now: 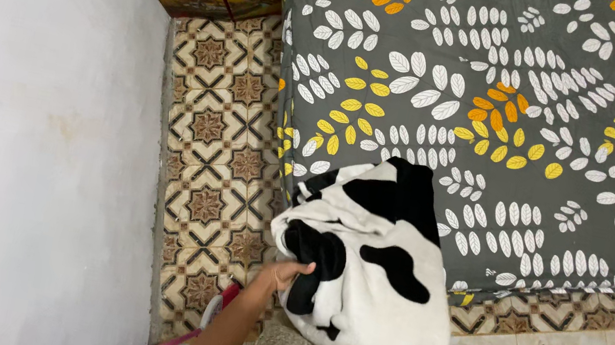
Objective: The person folds a yellow and blue Minion-themed blanket on a bed, then folds a black and white cow-print blanket. The person uses a rainbow-colored duster to wipe the bedsheet at the end.
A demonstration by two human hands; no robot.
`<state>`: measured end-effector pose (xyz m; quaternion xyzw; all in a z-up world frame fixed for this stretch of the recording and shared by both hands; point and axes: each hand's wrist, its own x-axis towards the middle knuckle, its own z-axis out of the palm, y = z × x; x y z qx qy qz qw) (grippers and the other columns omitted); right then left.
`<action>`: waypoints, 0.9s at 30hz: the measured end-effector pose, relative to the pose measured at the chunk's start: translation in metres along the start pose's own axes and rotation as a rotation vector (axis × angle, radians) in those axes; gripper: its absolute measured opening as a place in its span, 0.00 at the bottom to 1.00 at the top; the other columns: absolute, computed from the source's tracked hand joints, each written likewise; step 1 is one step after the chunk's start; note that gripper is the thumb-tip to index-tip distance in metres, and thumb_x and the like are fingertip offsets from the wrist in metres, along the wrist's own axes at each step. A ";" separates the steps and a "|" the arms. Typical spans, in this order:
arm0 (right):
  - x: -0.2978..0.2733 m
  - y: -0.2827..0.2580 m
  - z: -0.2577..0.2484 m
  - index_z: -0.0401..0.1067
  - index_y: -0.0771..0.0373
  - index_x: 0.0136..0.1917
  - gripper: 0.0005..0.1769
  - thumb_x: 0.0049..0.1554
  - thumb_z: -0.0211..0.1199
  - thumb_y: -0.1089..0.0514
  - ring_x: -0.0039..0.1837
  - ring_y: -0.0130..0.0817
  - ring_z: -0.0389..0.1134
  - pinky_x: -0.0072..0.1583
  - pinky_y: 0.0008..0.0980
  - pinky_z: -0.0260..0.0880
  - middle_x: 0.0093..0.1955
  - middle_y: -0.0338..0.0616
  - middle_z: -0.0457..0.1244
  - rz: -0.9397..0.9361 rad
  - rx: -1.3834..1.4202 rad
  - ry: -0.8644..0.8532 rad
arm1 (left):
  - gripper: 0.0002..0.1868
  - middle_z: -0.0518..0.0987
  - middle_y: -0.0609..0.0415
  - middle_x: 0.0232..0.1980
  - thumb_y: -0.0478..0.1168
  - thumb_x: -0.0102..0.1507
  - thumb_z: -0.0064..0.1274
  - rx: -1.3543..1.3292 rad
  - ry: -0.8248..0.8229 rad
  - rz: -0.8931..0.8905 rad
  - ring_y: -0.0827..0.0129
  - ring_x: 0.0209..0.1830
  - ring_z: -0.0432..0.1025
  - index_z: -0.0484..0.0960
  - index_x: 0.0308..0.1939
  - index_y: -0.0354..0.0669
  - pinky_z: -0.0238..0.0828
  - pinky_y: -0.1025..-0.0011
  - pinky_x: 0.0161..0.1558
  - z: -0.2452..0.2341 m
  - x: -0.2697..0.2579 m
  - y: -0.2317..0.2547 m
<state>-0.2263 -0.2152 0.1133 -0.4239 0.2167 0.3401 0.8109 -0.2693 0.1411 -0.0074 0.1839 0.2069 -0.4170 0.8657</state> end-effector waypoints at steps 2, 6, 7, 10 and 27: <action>-0.006 -0.018 0.000 0.62 0.69 0.72 0.25 0.68 0.53 0.52 0.60 0.45 0.67 0.58 0.47 0.72 0.63 0.54 0.65 -0.024 0.055 0.022 | 0.37 0.79 0.51 0.63 0.41 0.55 0.72 0.088 -0.042 0.128 0.63 0.64 0.73 0.76 0.66 0.37 0.70 0.62 0.68 0.006 0.006 0.004; -0.031 -0.069 0.017 0.62 0.63 0.72 0.27 0.61 0.55 0.57 0.63 0.41 0.68 0.60 0.43 0.71 0.66 0.50 0.65 -0.239 -0.204 -0.003 | 0.36 0.81 0.50 0.60 0.31 0.50 0.65 0.175 -0.023 0.264 0.61 0.59 0.76 0.78 0.64 0.35 0.72 0.61 0.65 0.030 0.012 0.008; -0.038 -0.081 0.024 0.63 0.63 0.72 0.27 0.61 0.56 0.55 0.63 0.42 0.68 0.59 0.44 0.72 0.66 0.50 0.65 -0.228 -0.141 -0.004 | 0.35 0.82 0.48 0.59 0.32 0.50 0.63 0.129 -0.009 0.260 0.60 0.58 0.77 0.78 0.63 0.34 0.72 0.61 0.64 0.038 0.012 0.009; -0.054 -0.113 0.040 0.63 0.65 0.72 0.30 0.59 0.58 0.52 0.63 0.45 0.68 0.60 0.46 0.71 0.67 0.53 0.65 -0.357 -0.404 -0.029 | 0.32 0.83 0.44 0.56 0.35 0.51 0.58 0.049 -0.002 0.267 0.56 0.55 0.78 0.79 0.61 0.31 0.74 0.59 0.62 0.067 0.009 0.019; 0.054 -0.406 0.217 0.63 0.70 0.72 0.26 0.65 0.55 0.54 0.73 0.45 0.66 0.76 0.49 0.63 0.71 0.52 0.63 -0.653 -0.229 -0.311 | 0.15 0.83 0.61 0.43 0.46 0.57 0.57 0.419 0.217 1.201 0.76 0.45 0.76 0.86 0.44 0.43 0.72 0.74 0.51 0.348 0.020 0.362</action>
